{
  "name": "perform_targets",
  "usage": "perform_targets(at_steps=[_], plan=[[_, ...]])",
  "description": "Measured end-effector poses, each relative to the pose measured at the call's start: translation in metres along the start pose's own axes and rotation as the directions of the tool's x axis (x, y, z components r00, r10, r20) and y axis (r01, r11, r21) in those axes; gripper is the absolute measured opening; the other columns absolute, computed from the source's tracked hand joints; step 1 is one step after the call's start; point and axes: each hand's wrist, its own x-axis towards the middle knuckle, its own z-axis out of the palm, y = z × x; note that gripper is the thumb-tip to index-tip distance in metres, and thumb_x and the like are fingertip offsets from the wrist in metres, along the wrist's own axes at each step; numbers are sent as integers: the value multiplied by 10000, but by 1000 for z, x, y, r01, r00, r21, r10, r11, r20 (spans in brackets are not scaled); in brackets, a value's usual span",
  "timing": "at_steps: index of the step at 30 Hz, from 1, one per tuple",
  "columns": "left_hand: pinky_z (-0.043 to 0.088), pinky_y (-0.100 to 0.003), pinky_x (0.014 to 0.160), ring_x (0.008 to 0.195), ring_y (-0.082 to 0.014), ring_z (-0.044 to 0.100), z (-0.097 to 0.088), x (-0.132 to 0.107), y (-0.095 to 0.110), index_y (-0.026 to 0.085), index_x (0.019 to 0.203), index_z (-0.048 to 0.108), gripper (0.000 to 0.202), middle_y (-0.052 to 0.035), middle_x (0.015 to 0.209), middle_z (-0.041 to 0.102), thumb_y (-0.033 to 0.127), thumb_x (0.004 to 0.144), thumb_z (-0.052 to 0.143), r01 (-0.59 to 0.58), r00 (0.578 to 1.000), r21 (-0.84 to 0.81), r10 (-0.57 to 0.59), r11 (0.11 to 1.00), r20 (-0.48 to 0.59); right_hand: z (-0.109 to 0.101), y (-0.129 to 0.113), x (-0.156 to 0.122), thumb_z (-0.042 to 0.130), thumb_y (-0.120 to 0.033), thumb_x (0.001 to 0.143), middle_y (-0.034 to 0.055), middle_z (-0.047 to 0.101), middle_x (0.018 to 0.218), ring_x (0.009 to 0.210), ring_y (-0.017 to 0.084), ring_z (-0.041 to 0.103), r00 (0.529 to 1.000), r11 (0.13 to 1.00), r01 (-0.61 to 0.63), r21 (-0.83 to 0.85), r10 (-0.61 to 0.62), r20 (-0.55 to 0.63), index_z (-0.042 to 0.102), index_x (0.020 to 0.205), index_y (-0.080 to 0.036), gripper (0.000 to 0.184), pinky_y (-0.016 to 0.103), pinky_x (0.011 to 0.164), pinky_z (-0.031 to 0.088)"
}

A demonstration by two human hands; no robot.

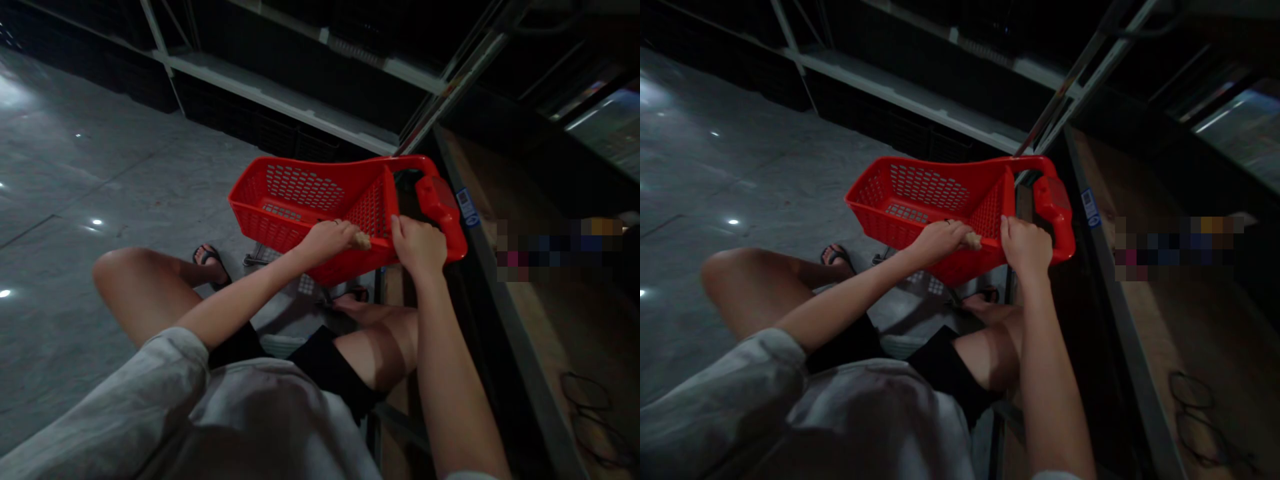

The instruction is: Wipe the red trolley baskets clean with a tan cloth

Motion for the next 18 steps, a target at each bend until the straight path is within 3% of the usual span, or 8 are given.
perform_targets(at_steps=[3, 6, 8, 9, 10, 12, 14, 18], plan=[[518, -328, 887, 1000, -197, 680, -9, -53, -76, 153, 1221, 615, 311, -72, 1122, 725, 386, 1077, 467, 97, 995, 77, -99, 992, 32, 3, 8, -1, 266, -431, 1064, 182, 781, 913, 740, 281, 699, 1000, 1000, 14, -1, -14, -17, 763, 959, -152, 580, 333, 631, 346], [545, -400, 915, 1028, -228, 675, -34, -107, -155, 189, 1207, 609, 378, -54, 1110, 712, 473, 1075, 399, 167, 985, 130, -172, 977, 30, 6, 13, 0, 285, -446, 1066, 144, 771, 887, 715, 226, 647, 995, 997, 70, 13, -69, -68, 749, 905, -167, 565, 316, 608, 272], [554, -437, 923, 1027, -239, 678, -51, -130, -189, 206, 1179, 610, 388, -44, 1095, 704, 493, 1070, 373, 215, 974, 154, -223, 964, 33, 7, 13, 1, 305, -466, 1068, 127, 760, 888, 714, 202, 617, 989, 992, 122, 31, -118, -85, 752, 898, -173, 561, 311, 601, 242], [552, -438, 926, 1019, -238, 677, -56, -135, -196, 209, 1152, 615, 370, -44, 1081, 705, 488, 1066, 388, 239, 967, 164, -249, 957, 45, 7, 12, 2, 317, -479, 1067, 120, 755, 896, 713, 194, 606, 986, 988, 149, 44, -145, -78, 758, 908, -178, 557, 308, 600, 235], [547, -431, 933, 1019, -236, 674, -60, -135, -197, 208, 1129, 620, 346, -48, 1072, 706, 479, 1060, 416, 257, 961, 171, -270, 951, 60, 6, 11, 3, 330, -494, 1066, 113, 751, 903, 711, 189, 597, 984, 983, 173, 57, -170, -62, 765, 921, -185, 552, 306, 601, 234], [534, -404, 927, 1021, -239, 667, -56, -121, -175, 202, 1082, 634, 297, -63, 1054, 713, 464, 1040, 500, 267, 954, 175, -286, 948, 89, 5, 7, 5, 357, -526, 1060, 98, 748, 904, 703, 183, 588, 977, 974, 214, 81, -213, -17, 779, 948, -205, 542, 302, 607, 240], [521, -378, 908, 1043, -248, 664, -43, -91, -127, 188, 1078, 646, 285, -85, 1066, 721, 458, 1012, 583, 239, 963, 156, -255, 958, 91, 3, 1, 5, 378, -551, 1053, 91, 747, 890, 700, 185, 592, 971, 967, 235, 94, -237, 12, 789, 952, -216, 539, 304, 611, 249], [499, -365, 860, 1033, -249, 669, -12, -22, -10, 149, 1142, 638, 284, -105, 1084, 716, 401, 1032, 566, 191, 981, 87, -193, 978, 10, 1, -8, 3, 401, -539, 1050, 104, 762, 903, 731, 203, 626, 968, 964, 249, 90, -252, 22, 802, 947, -219, 524, 310, 613, 263]])
